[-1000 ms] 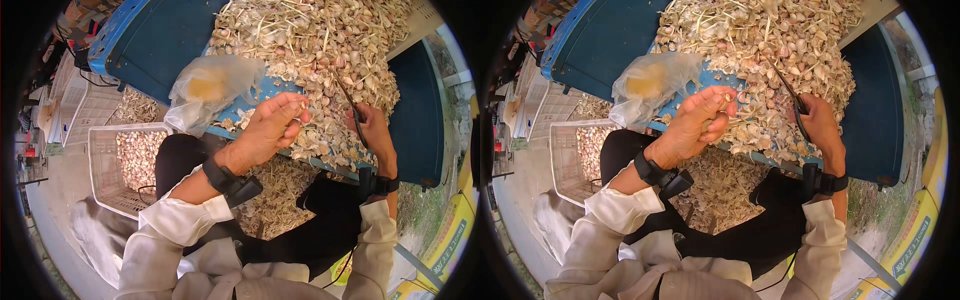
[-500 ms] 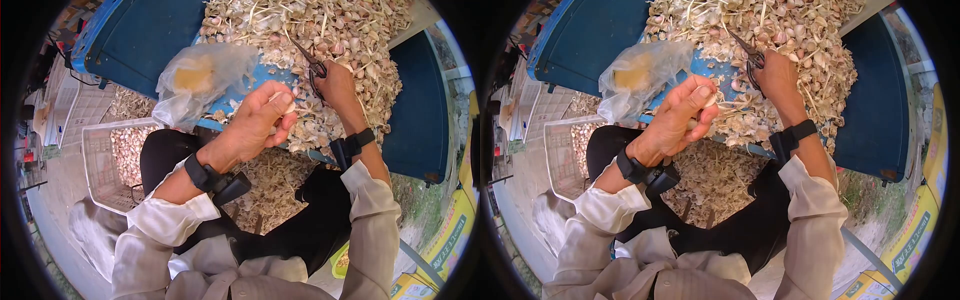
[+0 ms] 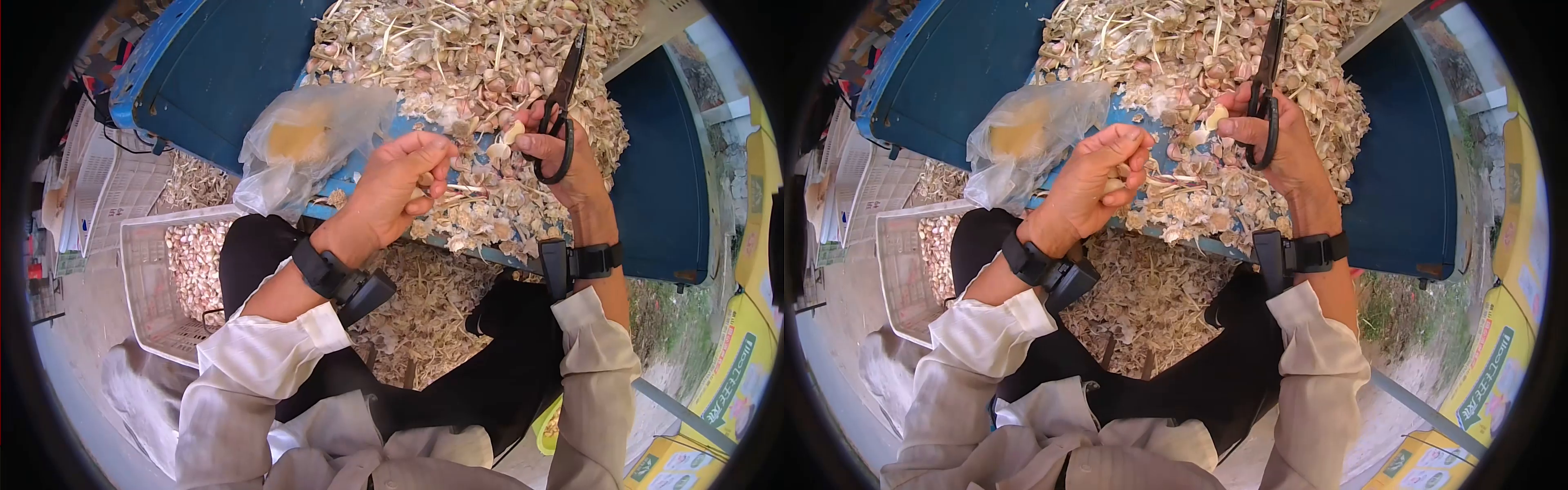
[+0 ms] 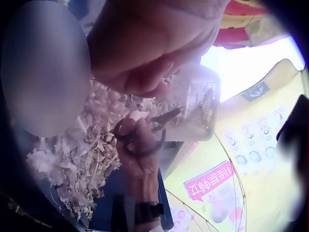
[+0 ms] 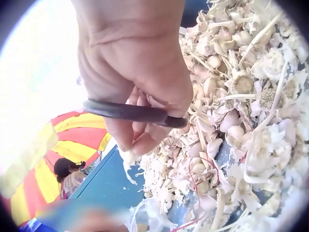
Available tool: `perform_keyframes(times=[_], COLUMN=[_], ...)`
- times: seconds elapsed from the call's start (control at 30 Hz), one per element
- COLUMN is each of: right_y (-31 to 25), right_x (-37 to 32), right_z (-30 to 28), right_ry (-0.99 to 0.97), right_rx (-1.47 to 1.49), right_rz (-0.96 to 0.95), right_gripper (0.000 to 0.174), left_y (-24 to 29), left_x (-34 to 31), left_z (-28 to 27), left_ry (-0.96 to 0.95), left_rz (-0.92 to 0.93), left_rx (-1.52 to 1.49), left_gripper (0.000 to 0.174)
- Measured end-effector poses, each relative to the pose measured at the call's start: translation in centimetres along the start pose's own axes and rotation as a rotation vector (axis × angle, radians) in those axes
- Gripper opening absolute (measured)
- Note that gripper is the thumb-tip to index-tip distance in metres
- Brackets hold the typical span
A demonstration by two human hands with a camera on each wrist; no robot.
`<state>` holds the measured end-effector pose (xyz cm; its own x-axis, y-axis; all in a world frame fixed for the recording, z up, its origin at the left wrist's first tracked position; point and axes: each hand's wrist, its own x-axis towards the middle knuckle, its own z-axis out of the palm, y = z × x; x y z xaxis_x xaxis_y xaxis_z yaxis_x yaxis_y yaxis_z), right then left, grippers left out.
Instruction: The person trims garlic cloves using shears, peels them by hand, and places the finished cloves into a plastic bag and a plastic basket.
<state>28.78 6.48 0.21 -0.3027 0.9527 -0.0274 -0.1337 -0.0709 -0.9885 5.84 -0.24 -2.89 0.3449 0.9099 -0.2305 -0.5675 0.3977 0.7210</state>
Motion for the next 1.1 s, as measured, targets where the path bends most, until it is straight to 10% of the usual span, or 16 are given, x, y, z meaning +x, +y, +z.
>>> perform_keyframes(times=[0.27, 0.57, 0.7, 0.77, 0.83, 1.1], right_y=[-0.3, -3.3, 0.3, 1.6, 3.2, 1.9], right_x=[-5.5, -27.5, -44.7, -54.5, -61.8, -45.5], right_z=[2.3, -3.6, -11.0, -14.9, -16.8, -11.1], right_ry=[-0.039, 0.805, 1.515, 1.585, 1.517, 1.384], right_rx=[-0.015, -0.143, -0.92, -1.327, -1.631, -0.942], right_rz=[-0.08, -0.612, -0.134, 0.444, 0.499, 0.028], right_gripper=[0.028, 0.027, 0.019, 0.027, 0.038, 0.028], left_y=[-2.1, -1.7, 0.1, 1.9, 3.9, 1.1], left_x=[-0.2, -0.8, -1.5, -1.5, -0.3, 6.5], left_z=[3.3, 2.9, 2.2, 1.1, -0.8, 0.8], left_ry=[-0.13, -0.187, -0.043, -0.005, -0.009, 0.19], left_rz=[0.024, -0.009, 0.041, 0.072, 0.115, 0.13], left_rx=[0.401, 0.997, 1.133, 1.241, 1.521, 1.743], left_gripper=[0.028, 0.039, 0.029, 0.024, 0.021, 0.03])
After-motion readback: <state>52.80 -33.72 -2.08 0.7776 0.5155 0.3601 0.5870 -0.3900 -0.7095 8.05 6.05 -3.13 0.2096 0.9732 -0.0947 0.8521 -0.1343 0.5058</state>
